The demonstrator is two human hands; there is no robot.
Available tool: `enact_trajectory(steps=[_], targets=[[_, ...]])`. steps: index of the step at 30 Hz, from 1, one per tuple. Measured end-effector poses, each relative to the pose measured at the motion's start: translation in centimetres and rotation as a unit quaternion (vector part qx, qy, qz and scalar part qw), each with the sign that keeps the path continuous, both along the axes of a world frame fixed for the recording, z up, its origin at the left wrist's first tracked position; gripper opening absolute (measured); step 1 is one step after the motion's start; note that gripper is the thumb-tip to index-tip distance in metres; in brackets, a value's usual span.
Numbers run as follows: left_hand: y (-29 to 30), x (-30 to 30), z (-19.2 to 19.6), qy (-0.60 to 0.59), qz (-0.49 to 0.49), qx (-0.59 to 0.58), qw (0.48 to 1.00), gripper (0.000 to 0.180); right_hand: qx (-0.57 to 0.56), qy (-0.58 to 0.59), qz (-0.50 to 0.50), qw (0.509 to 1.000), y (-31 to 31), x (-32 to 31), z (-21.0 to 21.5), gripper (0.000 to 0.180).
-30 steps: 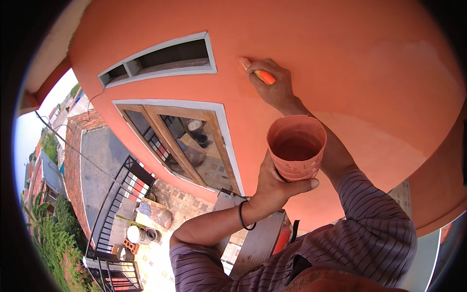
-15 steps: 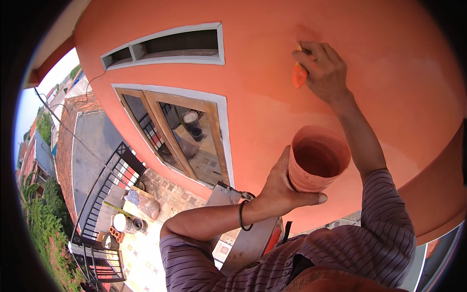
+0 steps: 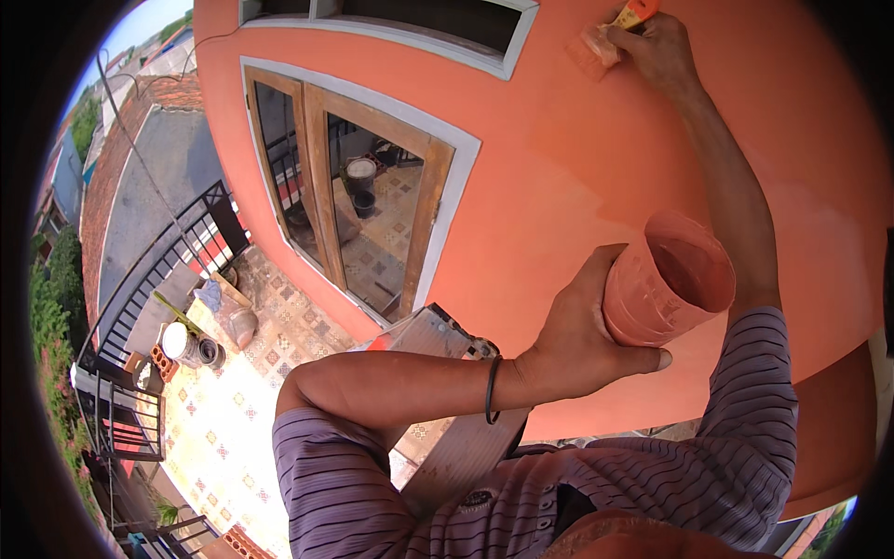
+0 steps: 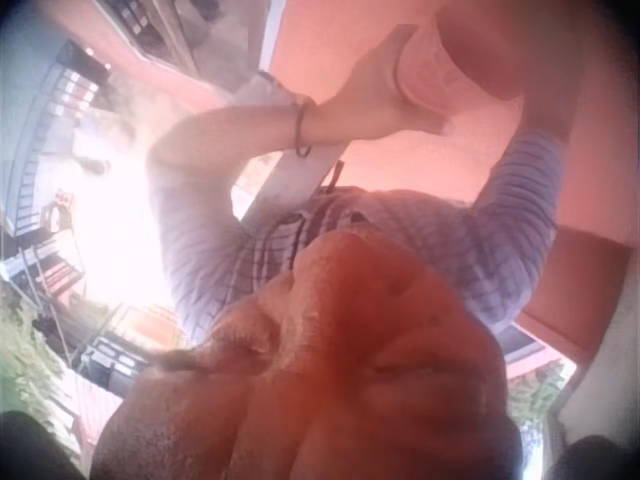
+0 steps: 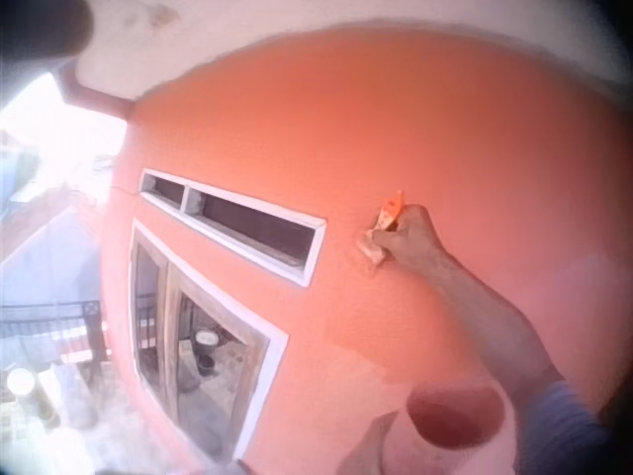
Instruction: The person paints the exterior wall of a house using a paintbrush and a small container of paint. They repeatedly dip the brush into the container and apply paint to the wall surface in broad strokes.
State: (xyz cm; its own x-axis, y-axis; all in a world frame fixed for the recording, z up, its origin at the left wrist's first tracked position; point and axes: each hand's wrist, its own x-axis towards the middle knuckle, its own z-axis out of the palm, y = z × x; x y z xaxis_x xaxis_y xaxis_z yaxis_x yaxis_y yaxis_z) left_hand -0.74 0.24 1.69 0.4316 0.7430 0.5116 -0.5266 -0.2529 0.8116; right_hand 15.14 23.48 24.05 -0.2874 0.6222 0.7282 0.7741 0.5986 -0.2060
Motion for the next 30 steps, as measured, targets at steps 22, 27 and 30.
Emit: enact_trajectory(steps=[22, 27, 30], targets=[[1.2, 0.3, -0.2, -0.061, -0.124, 0.006, 0.990, 0.101, -0.020, -0.139, 0.022, 0.990, -2.8, 0.0, -4.1, 0.016], [1.0, 0.2, -0.3, -0.046, -0.130, 0.016, 0.990, 0.101, 0.443, -0.168, 0.071, 0.878, -4.2, 0.9, 2.8, 0.008], [0.8, 0.3, -0.5, -0.040, -0.111, 0.035, 0.992, 0.103, 0.447, -0.386, -0.054, 0.805, -3.4, 0.2, -1.2, 0.017]])
